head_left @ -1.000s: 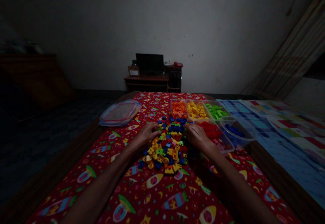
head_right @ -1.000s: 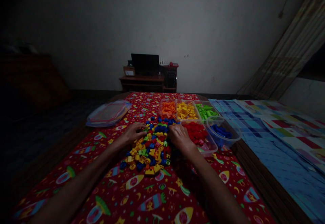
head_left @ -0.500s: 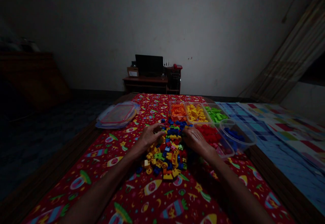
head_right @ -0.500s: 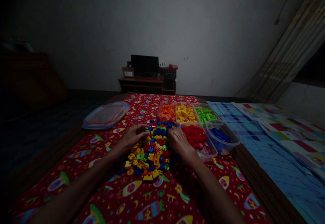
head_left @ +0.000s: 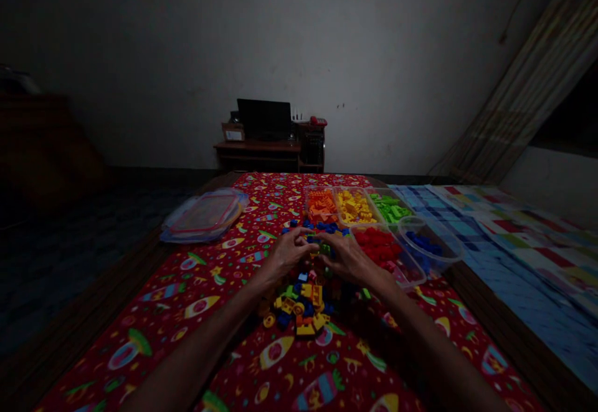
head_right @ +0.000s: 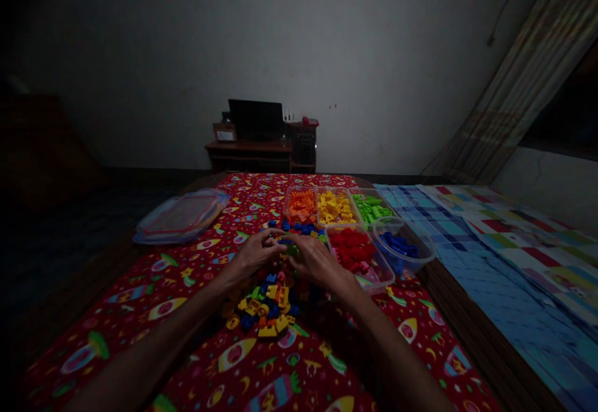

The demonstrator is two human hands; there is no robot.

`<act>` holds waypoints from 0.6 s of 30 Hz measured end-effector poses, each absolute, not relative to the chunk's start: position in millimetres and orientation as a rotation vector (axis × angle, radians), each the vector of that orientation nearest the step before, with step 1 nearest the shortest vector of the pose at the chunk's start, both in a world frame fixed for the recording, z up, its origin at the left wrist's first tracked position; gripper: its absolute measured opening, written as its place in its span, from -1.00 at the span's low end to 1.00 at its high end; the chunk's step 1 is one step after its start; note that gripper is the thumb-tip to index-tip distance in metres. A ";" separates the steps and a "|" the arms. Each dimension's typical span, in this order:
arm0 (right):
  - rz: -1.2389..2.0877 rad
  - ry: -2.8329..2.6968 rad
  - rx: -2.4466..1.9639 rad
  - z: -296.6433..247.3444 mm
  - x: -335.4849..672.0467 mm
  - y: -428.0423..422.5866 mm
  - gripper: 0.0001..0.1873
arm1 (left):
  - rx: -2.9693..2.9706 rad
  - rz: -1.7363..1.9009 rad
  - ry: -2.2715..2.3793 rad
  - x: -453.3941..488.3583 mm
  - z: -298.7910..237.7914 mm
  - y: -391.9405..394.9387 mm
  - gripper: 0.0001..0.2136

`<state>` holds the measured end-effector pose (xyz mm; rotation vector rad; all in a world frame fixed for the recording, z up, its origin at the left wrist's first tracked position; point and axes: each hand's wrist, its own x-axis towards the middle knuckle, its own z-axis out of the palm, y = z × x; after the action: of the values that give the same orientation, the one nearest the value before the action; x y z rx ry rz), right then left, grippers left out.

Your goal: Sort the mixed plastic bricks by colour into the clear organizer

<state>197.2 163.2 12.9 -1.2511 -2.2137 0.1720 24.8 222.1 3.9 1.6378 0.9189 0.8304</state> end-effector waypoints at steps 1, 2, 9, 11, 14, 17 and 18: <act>0.174 -2.250 -1.224 12.3 195.8 162.4 -0.60 | 1.653 0.818 0.926 24.8 2.3 220.6 -0.61; 0.185 -2.279 -1.207 11.9 194.5 161.3 -0.62 | 1.685 0.807 0.933 24.4 1.1 219.3 -0.63; 0.188 -2.252 -1.355 28.1 209.1 152.0 -0.78 | 2.053 0.843 1.000 8.3 8.3 223.9 -0.66; 0.115 -2.179 -1.427 40.2 227.6 155.6 -0.79 | 2.123 0.875 1.023 0.9 13.3 226.5 -0.66; -0.020 -2.080 -1.642 61.9 266.8 176.5 -0.79 | 2.177 0.845 1.037 -8.8 19.1 227.8 -0.68; -0.178 -1.983 -1.923 81.6 309.3 209.6 -0.76 | 2.221 0.773 1.046 -14.3 20.6 227.9 -0.69; -0.230 -1.954 -2.012 86.5 321.2 219.9 -0.75 | 2.237 0.763 1.048 -15.5 20.0 228.6 -0.70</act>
<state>321.2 219.9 86.5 -2.0121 -1.9539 -0.2299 -15.5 228.6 20.0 2.2369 1.0479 0.7629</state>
